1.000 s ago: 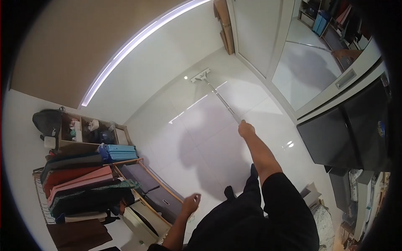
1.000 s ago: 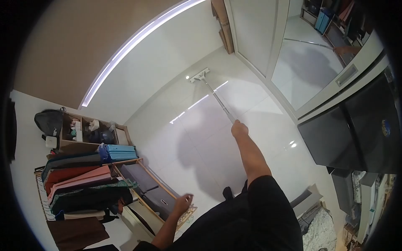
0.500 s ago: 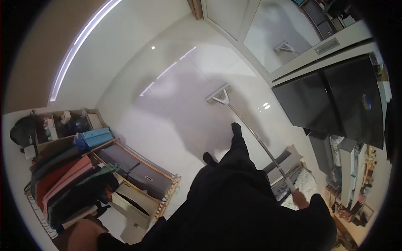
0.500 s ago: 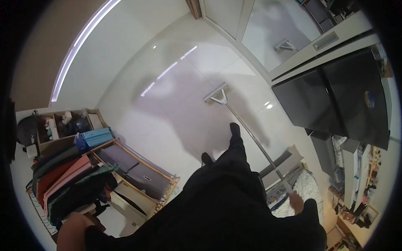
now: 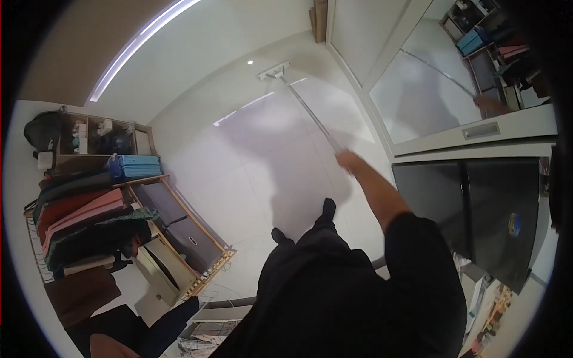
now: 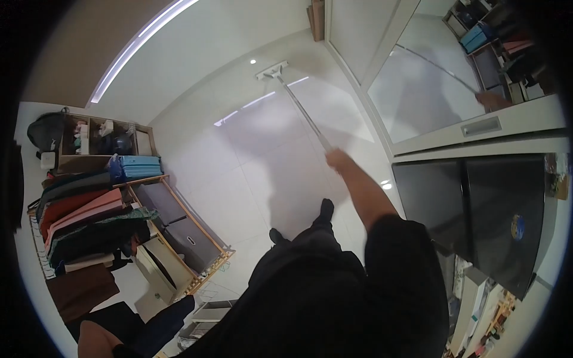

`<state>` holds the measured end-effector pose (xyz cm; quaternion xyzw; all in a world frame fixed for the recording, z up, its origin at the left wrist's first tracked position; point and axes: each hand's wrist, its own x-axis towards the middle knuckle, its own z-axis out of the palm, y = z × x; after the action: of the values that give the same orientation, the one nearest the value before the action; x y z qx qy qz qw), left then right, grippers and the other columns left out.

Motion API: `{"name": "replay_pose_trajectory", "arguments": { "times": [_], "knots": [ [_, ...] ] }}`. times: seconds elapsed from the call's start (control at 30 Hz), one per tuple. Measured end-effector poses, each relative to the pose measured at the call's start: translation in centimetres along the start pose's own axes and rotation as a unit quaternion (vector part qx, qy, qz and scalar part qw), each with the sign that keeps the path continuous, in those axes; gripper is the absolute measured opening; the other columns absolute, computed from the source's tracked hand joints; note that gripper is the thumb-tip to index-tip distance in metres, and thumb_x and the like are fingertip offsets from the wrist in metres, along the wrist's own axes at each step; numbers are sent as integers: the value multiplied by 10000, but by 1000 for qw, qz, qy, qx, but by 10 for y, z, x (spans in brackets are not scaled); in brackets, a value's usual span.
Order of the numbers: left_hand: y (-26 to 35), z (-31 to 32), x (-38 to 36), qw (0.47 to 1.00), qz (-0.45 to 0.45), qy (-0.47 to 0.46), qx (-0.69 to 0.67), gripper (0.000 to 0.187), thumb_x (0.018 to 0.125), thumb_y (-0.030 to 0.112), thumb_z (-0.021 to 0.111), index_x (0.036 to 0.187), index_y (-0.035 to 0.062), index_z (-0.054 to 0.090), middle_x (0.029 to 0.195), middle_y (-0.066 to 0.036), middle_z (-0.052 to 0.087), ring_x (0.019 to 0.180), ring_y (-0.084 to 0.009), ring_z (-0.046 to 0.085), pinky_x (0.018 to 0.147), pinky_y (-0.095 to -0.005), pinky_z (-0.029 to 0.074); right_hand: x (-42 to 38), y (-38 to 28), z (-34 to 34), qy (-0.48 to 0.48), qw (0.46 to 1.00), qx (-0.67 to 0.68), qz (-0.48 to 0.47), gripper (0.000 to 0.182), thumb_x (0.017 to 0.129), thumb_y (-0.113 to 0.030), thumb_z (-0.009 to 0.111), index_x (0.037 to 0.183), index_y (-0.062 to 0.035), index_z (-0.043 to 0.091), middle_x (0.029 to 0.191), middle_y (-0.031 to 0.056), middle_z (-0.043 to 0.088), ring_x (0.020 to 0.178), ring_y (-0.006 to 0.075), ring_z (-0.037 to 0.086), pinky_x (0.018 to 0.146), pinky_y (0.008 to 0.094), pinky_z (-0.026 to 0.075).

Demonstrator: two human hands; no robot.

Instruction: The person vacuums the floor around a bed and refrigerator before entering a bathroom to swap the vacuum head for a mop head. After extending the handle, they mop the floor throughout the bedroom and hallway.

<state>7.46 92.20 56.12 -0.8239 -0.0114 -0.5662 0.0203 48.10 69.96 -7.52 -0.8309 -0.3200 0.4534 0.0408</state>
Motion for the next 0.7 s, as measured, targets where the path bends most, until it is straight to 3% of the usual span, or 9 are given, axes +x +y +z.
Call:
{"name": "replay_pose_trajectory", "arguments": {
  "times": [0.03,0.13,0.23,0.27,0.3,0.47,0.57,0.6,0.7],
  "knots": [
    [6,4,5,1000,10,3,-1,283,915,328,518,1014,82,616,1051,-91,602,1097,-211,511,1000,-474,305,-12,-49,-70,8,999,27,41,406,946,-343,457,915,23,631,756,171,647,621,296,637,572,445,535],
    [20,2,26,999,40,1,12,285,913,333,521,1028,89,613,1061,-84,599,1112,-209,502,1013,-486,285,20,-90,-132,101,977,141,128,369,956,-288,428,1020,17,624,832,176,656,650,299,647,601,452,543],
    [29,4,40,998,62,17,16,289,911,337,524,1043,96,610,1071,-77,597,1127,-208,493,1026,-497,265,35,-17,-73,104,989,89,56,383,966,-276,402,1089,16,616,881,190,671,709,327,665,629,462,552],
    [30,8,40,997,67,29,10,290,910,339,525,1048,98,609,1074,-75,597,1132,-208,490,1031,-501,258,66,42,-9,158,985,-56,27,360,943,-304,444,1089,-65,670,1071,220,653,1037,386,623,900,488,500],
    [31,11,40,997,68,38,3,291,909,340,526,1053,101,608,1078,-72,596,1137,-207,487,1035,-505,251,50,96,43,140,984,-109,23,377,956,-330,432,1102,-65,657,1115,237,625,1054,405,608,912,488,497],
    [29,34,47,993,85,69,-45,300,906,348,530,1077,112,604,1094,-61,593,1162,-205,472,1057,-525,218,-288,327,281,-56,992,40,110,400,959,-411,394,1038,-109,645,1087,214,623,974,450,604,827,534,492],
    [26,48,46,987,107,97,-70,307,904,353,533,1091,119,601,1104,-54,591,1177,-204,464,1070,-537,197,-516,243,218,-63,981,-74,168,362,940,-320,465,1115,-22,571,993,292,619,937,424,637,786,533,513],
    [28,55,46,985,109,105,-80,309,903,354,534,1096,122,600,1108,-51,590,1182,-204,461,1074,-541,191,-542,201,187,-46,905,73,417,356,950,-316,450,1069,4,549,908,314,611,922,429,635,776,549,501],
    [34,65,46,980,119,130,-92,317,901,359,537,1110,129,597,1118,-44,588,1197,-203,452,1087,-553,170,-529,275,287,-111,954,-12,279,492,892,-424,562,1121,11,539,972,240,662,938,410,650,834,507,497]
  ]
}}
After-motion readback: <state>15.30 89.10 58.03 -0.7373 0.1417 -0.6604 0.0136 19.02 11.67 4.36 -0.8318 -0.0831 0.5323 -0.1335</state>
